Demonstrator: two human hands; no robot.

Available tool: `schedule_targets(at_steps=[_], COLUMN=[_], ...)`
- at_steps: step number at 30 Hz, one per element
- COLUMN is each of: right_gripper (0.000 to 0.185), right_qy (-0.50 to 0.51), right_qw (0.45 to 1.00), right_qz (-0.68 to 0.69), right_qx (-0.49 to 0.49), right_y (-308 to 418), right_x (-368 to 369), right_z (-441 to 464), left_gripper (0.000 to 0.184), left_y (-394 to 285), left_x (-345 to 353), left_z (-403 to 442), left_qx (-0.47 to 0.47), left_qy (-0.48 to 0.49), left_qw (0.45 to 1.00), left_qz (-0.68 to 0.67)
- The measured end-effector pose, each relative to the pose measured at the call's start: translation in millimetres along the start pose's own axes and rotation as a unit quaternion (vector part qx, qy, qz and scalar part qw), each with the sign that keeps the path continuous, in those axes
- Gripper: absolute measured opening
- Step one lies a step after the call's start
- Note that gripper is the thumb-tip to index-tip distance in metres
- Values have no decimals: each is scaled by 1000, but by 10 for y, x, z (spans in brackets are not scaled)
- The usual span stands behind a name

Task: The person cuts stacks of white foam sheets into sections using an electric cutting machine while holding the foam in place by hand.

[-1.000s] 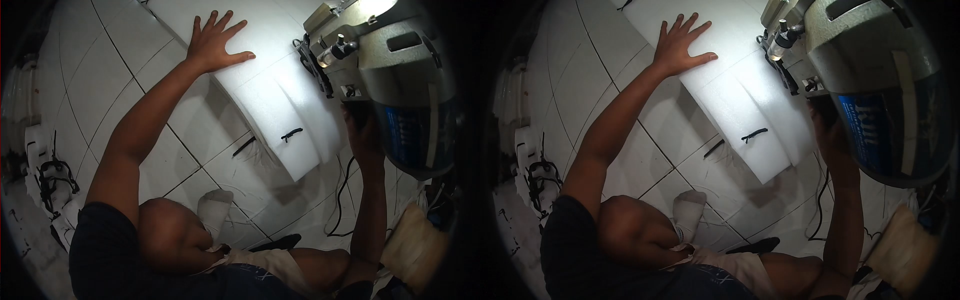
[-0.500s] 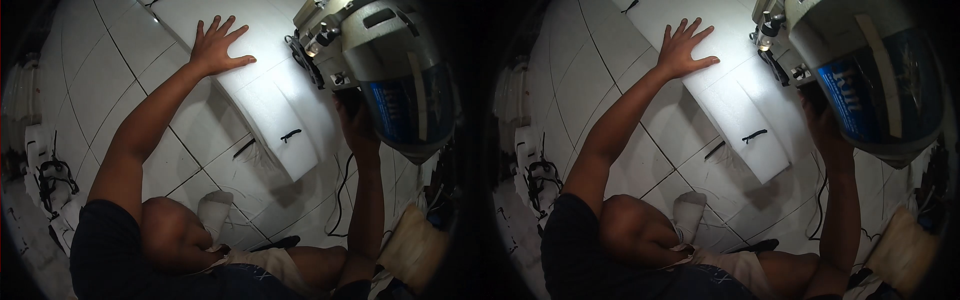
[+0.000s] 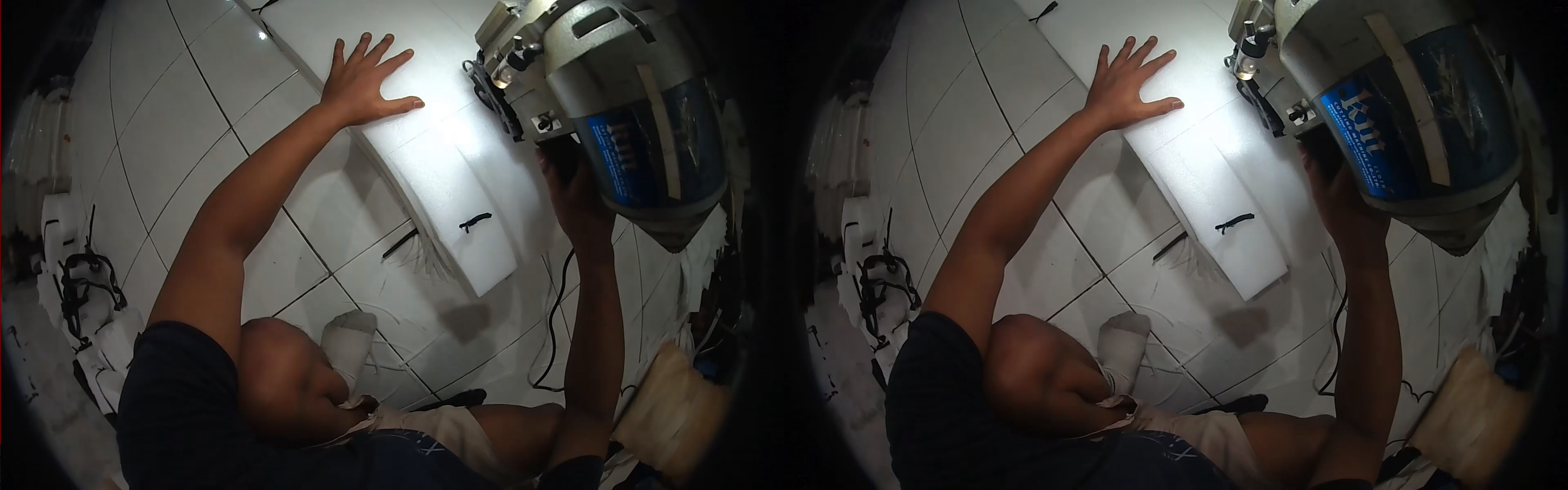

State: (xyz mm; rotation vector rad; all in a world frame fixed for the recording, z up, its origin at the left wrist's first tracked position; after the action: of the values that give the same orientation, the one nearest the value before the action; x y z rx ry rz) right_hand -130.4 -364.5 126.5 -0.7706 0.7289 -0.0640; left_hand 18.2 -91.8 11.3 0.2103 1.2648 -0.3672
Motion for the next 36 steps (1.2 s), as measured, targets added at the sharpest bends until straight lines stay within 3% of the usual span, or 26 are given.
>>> schedule_targets(at_steps=[2,5,9,12,14,15,17,22,25,27,28,31,33,35,36], right_gripper=[44,44,44,39,29,29,22,9,13,19,28,34,38,46,55], right_qy=[-4,22,-19,-7,23,29,6,91,122,88,158,165,125,188,397], right_qw=[997,999,998,987,993,994,979,989,982,989,986,982,991,982,896], right_qz=[67,26,59,151,104,100,-28,31,-20,-68,51,92,36,16,172], right_qx=[27,-23,21,53,-48,-44,-203,-110,-141,-93,-30,6,-35,-9,104], right_y=[-47,12,-63,-163,-94,-134,38,-175,-294,-410,-506,-685,-728,-803,-995], right_x=[106,181,108,215,227,281,324,200,-107,-207,-28,-402,-587,-648,-278], right_z=[-4,-62,-19,-134,-160,-222,-388,-636,-725,-986,-1329,-1474,-1631,-1813,-2444], left_gripper=[101,97,95,92,92,93,90,92,96,95,95,95,97,94,94], left_y=[12,-15,-99,-265,-333,-340,-371,-357,-360,-349,-347,-384,-379,-377,-399], left_x=[-15,-63,-126,-44,-28,-28,-68,-70,-55,-43,-24,-44,-22,-14,10], left_z=[36,17,108,157,127,97,62,80,109,103,101,98,101,101,96], left_qx=[2,-1,-10,-128,-126,-128,-124,-135,-140,-141,-139,-138,-127,-127,-116], left_qy=[3,11,49,50,32,16,12,19,43,40,43,56,59,41,45], left_qw=[1000,1000,999,983,986,989,990,989,988,988,989,989,990,991,992], left_qz=[-13,-17,-20,-120,-101,-78,-71,-62,-58,-40,-27,-24,-24,6,4])
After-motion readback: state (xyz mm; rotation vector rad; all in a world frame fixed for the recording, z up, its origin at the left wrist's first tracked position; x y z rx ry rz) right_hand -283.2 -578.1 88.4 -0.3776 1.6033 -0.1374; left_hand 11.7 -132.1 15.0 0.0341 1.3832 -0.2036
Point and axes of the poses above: each hand's wrist, its own z-axis towards the middle knuckle, its own x-axis out of the palm, y = z × x, the point moved 7 cm from there along z, towards the middle knuckle
